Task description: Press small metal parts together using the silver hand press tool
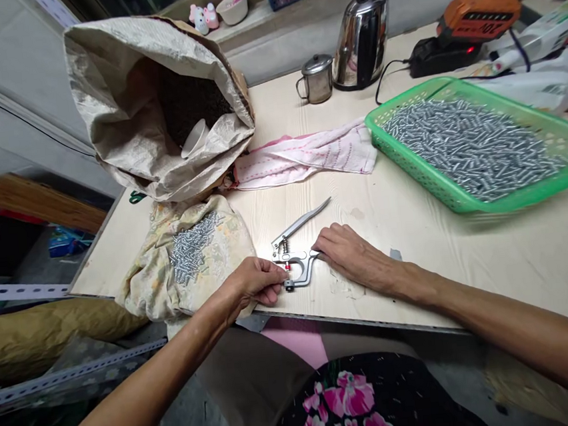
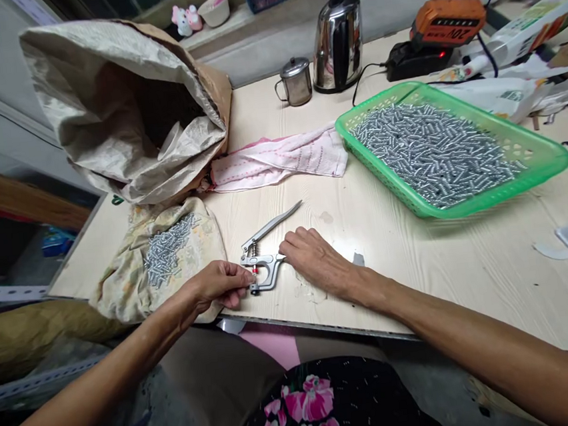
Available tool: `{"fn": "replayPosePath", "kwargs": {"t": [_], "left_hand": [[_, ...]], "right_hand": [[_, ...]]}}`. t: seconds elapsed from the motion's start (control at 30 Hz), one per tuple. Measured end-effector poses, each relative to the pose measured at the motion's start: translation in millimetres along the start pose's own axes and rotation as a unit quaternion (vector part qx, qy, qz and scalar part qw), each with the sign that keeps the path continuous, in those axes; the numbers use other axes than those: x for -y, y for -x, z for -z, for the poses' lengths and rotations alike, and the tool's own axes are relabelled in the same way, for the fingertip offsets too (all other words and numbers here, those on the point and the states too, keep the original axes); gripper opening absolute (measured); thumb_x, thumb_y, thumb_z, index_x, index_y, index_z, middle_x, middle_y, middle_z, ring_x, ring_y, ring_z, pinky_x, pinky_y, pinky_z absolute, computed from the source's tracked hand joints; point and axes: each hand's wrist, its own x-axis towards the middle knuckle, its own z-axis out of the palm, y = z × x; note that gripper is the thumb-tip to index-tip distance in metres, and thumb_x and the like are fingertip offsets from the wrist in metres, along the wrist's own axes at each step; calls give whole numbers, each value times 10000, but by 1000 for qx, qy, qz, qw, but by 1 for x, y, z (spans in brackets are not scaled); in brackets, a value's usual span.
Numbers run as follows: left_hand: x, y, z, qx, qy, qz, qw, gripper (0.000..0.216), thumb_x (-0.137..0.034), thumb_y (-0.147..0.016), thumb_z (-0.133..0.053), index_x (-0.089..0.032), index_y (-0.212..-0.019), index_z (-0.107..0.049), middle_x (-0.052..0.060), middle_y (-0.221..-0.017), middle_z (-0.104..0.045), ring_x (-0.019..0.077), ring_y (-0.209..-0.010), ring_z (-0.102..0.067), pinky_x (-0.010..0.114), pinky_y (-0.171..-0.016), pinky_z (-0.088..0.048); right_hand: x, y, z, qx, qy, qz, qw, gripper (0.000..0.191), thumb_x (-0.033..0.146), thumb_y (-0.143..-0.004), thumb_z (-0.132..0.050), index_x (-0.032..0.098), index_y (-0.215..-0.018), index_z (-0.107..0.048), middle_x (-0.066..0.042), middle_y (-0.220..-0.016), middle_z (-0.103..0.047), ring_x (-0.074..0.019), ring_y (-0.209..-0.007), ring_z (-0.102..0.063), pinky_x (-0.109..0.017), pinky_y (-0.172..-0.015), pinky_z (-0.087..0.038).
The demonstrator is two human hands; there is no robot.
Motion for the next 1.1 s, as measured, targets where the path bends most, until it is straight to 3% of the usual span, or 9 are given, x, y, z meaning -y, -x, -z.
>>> {"fn": "replayPosePath", "kwargs": {"t": [0.3,0.57,0.9,1.03,1.1], "left_hand": [[4,-1,-2,0,15,-11,1000,248,-298,-707,-766,-120,-628,-612,-21,-501,-600,61,-369,-505,176,-402,-401],[5,-1,-4,-8,43,-31,999,244,-286,-733,-746,-114,-635,-603,-7,-485,-599,71,-368,-530,161,-391,-424],[10,1,-11,-54,82,-37,995,197,-273,-750,-734,-110,-703,-634,-18,-433,-570,71,-349,-509,154,-387,-403],[4,3,-12,-59,59,-27,996,240,-277,-754,-729,-119,-628,-598,-17,-424,-558,66,-343,-490,158,-386,-386],[0,3,-12,-57,44,-15,997,252,-286,-749,-737,-122,-619,-596,-17,-409,-547,66,-343,-482,158,-386,-376]], "right_hand": [[-2,-1,2,-1,-30,0,1000,213,165,-1001,-353,168,-948,-559,-68,-891,-545,-203,-831,-424,-335,-748,-336],[-3,0,1,-40,-85,-1,996,252,247,-1025,-322,171,-968,-556,-84,-913,-550,-211,-850,-437,-344,-744,-358],[-4,-3,1,-11,-66,0,998,237,155,-992,-348,162,-1002,-584,-89,-928,-558,-219,-863,-439,-355,-769,-372],[-2,-3,9,18,-59,-4,998,238,236,-1004,-375,170,-1035,-602,-90,-962,-564,-221,-877,-459,-359,-785,-398],[-2,-3,17,33,-42,-14,998,238,331,-984,-460,177,-1109,-590,-107,-1073,-571,-239,-942,-481,-385,-829,-415]]}}
